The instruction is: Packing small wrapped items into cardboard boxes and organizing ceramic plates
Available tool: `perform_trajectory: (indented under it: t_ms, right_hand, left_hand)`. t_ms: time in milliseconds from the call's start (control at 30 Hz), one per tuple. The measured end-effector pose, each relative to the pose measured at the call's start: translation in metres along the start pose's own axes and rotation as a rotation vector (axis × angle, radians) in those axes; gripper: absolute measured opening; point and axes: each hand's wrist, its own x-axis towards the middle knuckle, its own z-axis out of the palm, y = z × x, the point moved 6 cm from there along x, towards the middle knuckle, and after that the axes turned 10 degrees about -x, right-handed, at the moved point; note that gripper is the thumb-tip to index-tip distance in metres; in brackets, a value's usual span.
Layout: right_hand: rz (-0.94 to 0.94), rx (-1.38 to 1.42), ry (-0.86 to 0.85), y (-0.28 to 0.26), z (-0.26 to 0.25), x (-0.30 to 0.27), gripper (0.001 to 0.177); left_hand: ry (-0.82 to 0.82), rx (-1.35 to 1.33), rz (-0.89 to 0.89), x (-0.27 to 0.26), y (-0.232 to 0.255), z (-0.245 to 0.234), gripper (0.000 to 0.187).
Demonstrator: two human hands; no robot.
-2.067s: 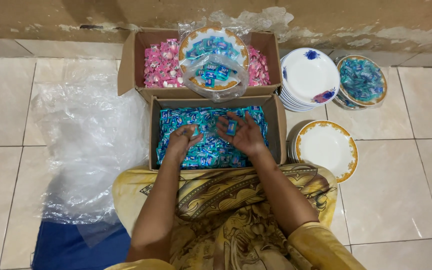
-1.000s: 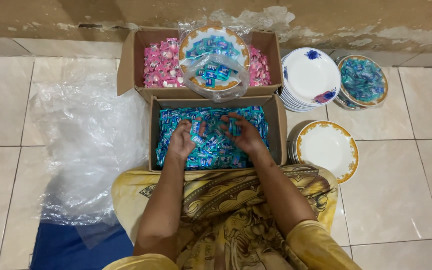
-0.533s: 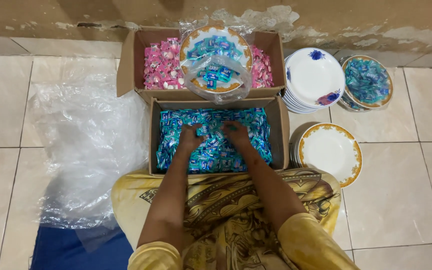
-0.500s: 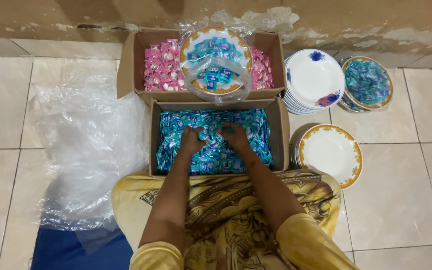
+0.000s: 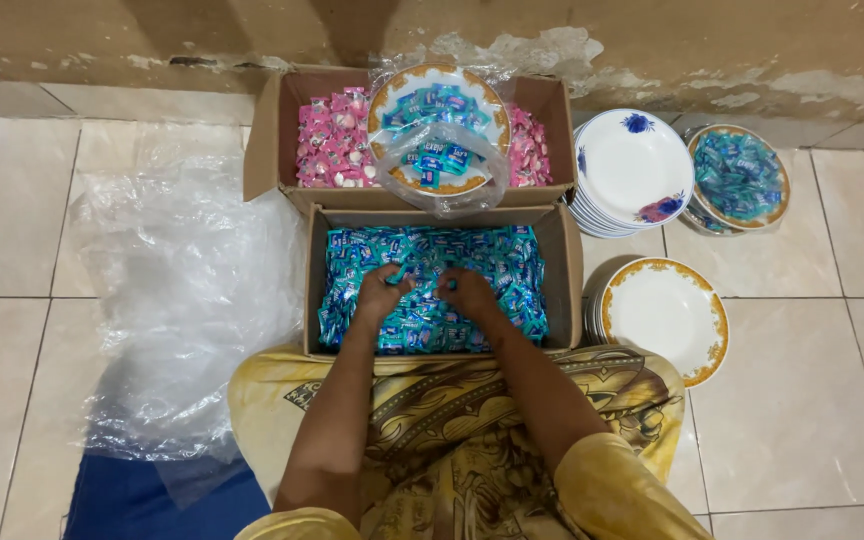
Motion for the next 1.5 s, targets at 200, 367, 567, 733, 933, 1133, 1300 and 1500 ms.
perform_trajectory:
  t_ms: [200,367,567,733,933,1133,1300,1500]
  right_hand:
    - [-0.004,-0.037,-0.066,-0.016,-0.027,-0.026,0.055]
    - [-0.072,0.079,0.02,0.012,-0.004,-0.014,0.031]
    - [0.104,0.596,0.211,0.019,-0.028,-0.033,0.032]
    - [0.275,0.978,0.152,-0.007,-0.041,-0.066,0.035]
    - [0.344,1.134,0.116,0.011,-0.036,-0.069,0.029]
    - [0.241,1.511,-0.102,-0.008,-0.039,-0.076,0.012]
    - [0.18,1.774,-0.114,-0.005,-0.035,-0.075,0.036]
    - [0.453,1.818,-0.031,0.005,-0.04,-0.043,0.038]
  left_hand:
    - [0.019,-0.385,-0.135,-0.033,0.05,-0.005,0.022]
    - [0.041,-0.426,-0.202,-0.042,0.051,-0.002,0.022]
    - [0.011,-0.659,-0.288,-0.091,0.119,0.007,0.031]
    - [0.003,-0.904,-0.401,-0.129,0.173,0.004,0.035]
    - [-0.024,-1.114,-0.408,-0.141,0.167,0.003,0.029]
    - [-0.097,-1.149,-0.364,-0.124,0.135,0.004,0.026]
    - [-0.037,-1.172,-0.481,-0.118,0.12,0.003,0.033]
    - [0.132,-1.144,-0.574,-0.045,0.07,0.016,0.024]
